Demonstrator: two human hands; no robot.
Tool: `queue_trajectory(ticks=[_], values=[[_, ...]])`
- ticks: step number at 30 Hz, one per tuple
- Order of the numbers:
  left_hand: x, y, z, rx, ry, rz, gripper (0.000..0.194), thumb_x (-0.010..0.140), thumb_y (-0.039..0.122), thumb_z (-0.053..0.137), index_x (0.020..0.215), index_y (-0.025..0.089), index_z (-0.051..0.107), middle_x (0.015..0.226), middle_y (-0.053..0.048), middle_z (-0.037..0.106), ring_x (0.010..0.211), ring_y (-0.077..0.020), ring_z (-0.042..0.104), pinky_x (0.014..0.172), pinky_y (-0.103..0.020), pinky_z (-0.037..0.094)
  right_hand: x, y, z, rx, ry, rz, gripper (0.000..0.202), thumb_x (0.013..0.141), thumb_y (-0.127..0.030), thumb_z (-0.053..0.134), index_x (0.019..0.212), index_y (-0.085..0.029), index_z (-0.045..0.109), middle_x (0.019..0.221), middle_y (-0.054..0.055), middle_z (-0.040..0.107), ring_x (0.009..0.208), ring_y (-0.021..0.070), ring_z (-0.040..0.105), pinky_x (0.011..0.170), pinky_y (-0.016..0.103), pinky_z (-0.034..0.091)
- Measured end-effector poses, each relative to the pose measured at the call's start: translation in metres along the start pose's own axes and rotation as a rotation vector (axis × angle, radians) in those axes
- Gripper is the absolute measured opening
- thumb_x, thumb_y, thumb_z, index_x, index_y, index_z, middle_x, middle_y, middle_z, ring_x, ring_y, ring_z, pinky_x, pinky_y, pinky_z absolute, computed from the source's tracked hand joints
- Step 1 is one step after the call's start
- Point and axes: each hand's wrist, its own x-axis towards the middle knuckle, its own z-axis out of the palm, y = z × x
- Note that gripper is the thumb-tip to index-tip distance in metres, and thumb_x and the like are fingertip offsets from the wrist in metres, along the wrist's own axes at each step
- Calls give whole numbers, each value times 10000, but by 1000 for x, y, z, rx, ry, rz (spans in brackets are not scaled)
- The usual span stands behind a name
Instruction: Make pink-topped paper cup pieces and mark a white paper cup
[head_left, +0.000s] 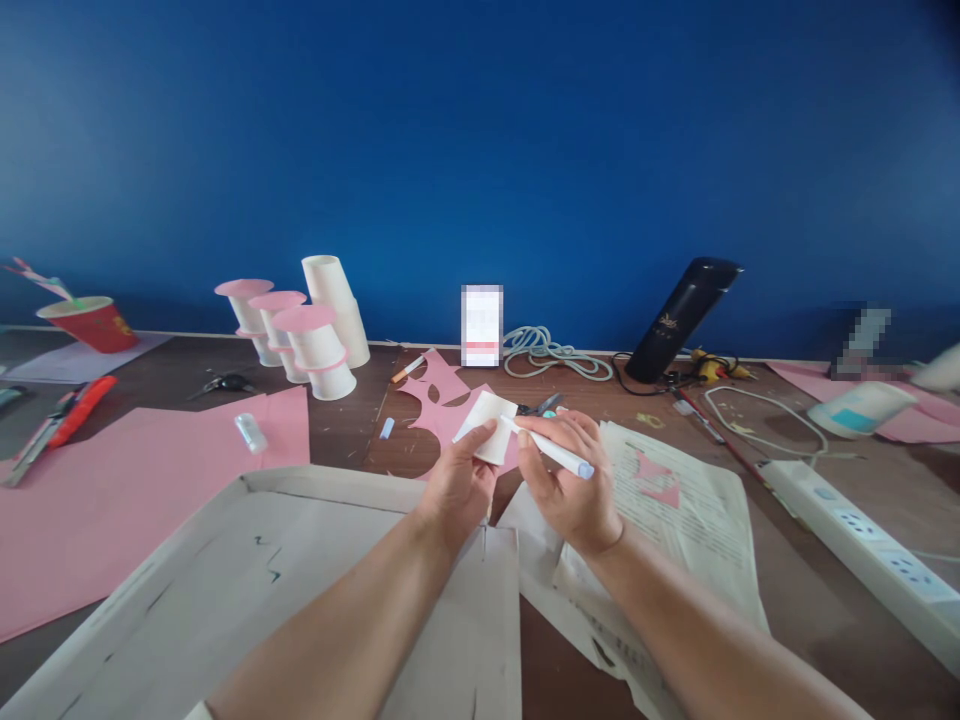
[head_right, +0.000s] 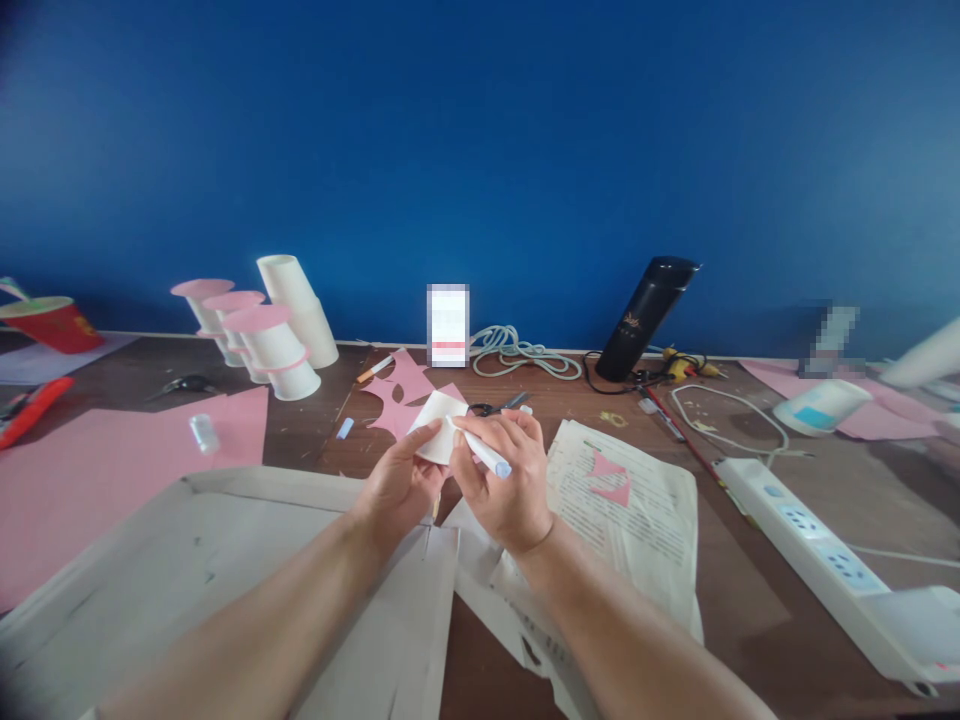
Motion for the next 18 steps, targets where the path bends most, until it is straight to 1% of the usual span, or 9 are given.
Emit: queue_trajectory(ticks=[6, 12, 18], values=[[0, 1, -1, -11, -23, -9, 173, 778, 104, 658, 951, 101, 660, 981, -84, 702, 1011, -169, 644, 954, -250, 482, -1, -1, 0, -1, -5, 4, 168, 832, -157, 575, 983, -214, 622, 888, 11, 728, 782, 154, 652, 930, 387, 417], [2, 0, -3, -24, 7, -9, 139, 780, 98, 652, 918, 111, 665, 928, -65, 702, 879, -137, 666, 893, -238, 509, -2, -2, 0, 15, -28, 14, 165, 836, -165, 570, 984, -217, 622, 885, 15, 727, 779, 157, 654, 922, 390, 415], [1, 1, -2, -25, -5, -14, 164, 779, 100, 656, 942, 107, 666, 944, -67, 702, 889, -128, 662, 893, -225, 501, -1, -3, 0, 15, -26, 1, 163, 835, -168, 569, 983, -216, 620, 889, 15, 730, 779, 157, 659, 919, 387, 418]])
